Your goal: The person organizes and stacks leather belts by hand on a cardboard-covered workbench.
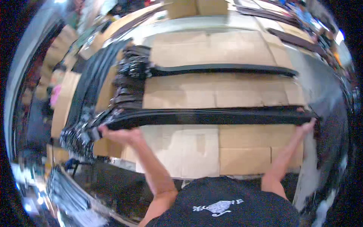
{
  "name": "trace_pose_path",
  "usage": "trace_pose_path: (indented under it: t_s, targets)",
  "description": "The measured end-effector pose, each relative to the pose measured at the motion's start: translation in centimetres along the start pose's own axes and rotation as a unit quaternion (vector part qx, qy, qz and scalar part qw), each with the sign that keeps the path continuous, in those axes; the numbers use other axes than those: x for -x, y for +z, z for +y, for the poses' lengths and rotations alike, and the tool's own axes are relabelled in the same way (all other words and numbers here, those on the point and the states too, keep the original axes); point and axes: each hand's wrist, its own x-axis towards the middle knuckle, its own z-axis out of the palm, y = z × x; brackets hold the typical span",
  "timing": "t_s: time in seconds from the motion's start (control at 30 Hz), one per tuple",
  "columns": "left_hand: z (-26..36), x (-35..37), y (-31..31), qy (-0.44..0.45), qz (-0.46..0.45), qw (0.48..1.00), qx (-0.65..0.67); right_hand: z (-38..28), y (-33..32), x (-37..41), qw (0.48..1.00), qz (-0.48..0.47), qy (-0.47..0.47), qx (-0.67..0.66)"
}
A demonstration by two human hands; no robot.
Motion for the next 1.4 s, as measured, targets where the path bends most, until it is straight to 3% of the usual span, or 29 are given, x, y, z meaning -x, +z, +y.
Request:
trace_pose_path:
  t_s: [0.03, 0.1, 0.2, 0.23, 0.3, 0.33, 0.37, 0.43, 0.5, 0.53, 0.63, 0.8, 0.9, 0.93, 1.07, 1.1, 1.17, 1.27, 1.33, 1.4]
  targets:
    - [-1.4, -0.9, -0.4, 0.024, -0.037, 0.999, -0.003, -0.5, -2.3, -2.2, 0.997, -0.036, 0.032, -0.063]
    - [-2.1, -1.9, -0.1, 0.005, -0.016, 0.999, 0.045, -2.1, 0.3, -2.8, 0.995, 0.087, 0.004, -0.054]
    - [-3.9, -3.6, 0.6, -0.038, -0.007, 0.997, 0.060, -3.0, 6.5, -2.4, 0.991, 0.123, 0.014, -0.058]
    - [-6.1, -2.5, 5.1, -0.002, -0.021, 0.999, 0.025, -2.9, 7.7, -7.8, 0.991, 0.128, 0.033, -0.026]
    - [-8.5, -4.5, 6.2, -0.027, -0.012, 0.999, 0.037, -1.6, 8.0, -11.4, 0.990, 0.128, 0.042, 0.032]
    - [-10.3, -5.6, 6.7, -0.007, -0.027, 0.999, 0.021, 0.0, 5.2, -15.1, 0.996, 0.035, 0.071, 0.041]
    - [-12.1, -6.7, 7.1, 0.014, -0.016, 1.000, 0.004, 0.9, 7.1, -16.5, 0.992, 0.094, 0.079, 0.036]
    - [-15.3, -7.2, 8.1, 0.023, -0.055, 0.996, 0.064, 3.6, 8.4, -19.3, 0.995, 0.066, 0.074, 0.029]
    - [-18.9, -6.8, 8.9, 0.085, -0.024, 0.996, 0.030, 6.8, 3.9, -25.9, 0.996, 0.032, 0.077, 0.042]
    - [-20.6, -6.7, 8.8, 0.067, -0.016, 0.997, 0.024, 8.0, 2.2, -28.5, 0.995, 0.017, 0.080, 0.049]
    - [-27.3, -7.7, 8.1, 0.045, 0.030, 0.998, 0.013, 10.6, 4.8, -29.5, 0.981, 0.169, 0.072, 0.060]
    - [-36.5, -11.0, 4.2, 0.065, 0.119, 0.979, -0.149, 12.3, 5.7, -28.8, 0.960, 0.245, 0.070, 0.120]
    - [-35.7, -10.2, 3.9, -0.018, 0.136, 0.972, -0.191, 13.1, 1.9, -30.1, 0.961, 0.232, 0.088, 0.125]
    - [-36.6, -11.1, 3.0, 0.023, 0.128, 0.967, -0.219, 12.9, 1.3, -30.1, 0.960, 0.236, 0.086, 0.127]
    - [-37.1, -12.2, 1.4, -0.019, 0.054, 0.985, -0.166, 11.6, -0.3, -29.5, 0.982, 0.162, 0.083, 0.047]
    - [-35.2, -10.4, 3.3, -0.040, 0.092, 0.986, -0.133, 10.7, 1.5, -28.6, 0.978, 0.190, 0.053, 0.065]
    - [-34.3, -9.2, 4.6, -0.051, 0.059, 0.995, -0.059, 10.1, 2.9, -28.0, 0.978, 0.201, -0.027, 0.056]
    - [-37.5, -12.7, 2.2, -0.059, 0.004, 0.998, 0.003, 11.3, 5.6, -26.5, 0.964, 0.257, 0.035, 0.065]
    - [-37.1, -12.3, 3.2, -0.037, 0.030, 0.999, -0.001, 13.4, 5.7, -26.8, 0.939, 0.330, 0.037, 0.095]
    - [-37.9, -13.4, 3.1, -0.025, 0.065, 0.998, -0.001, 14.4, 2.6, -29.4, 0.962, 0.262, 0.031, 0.066]
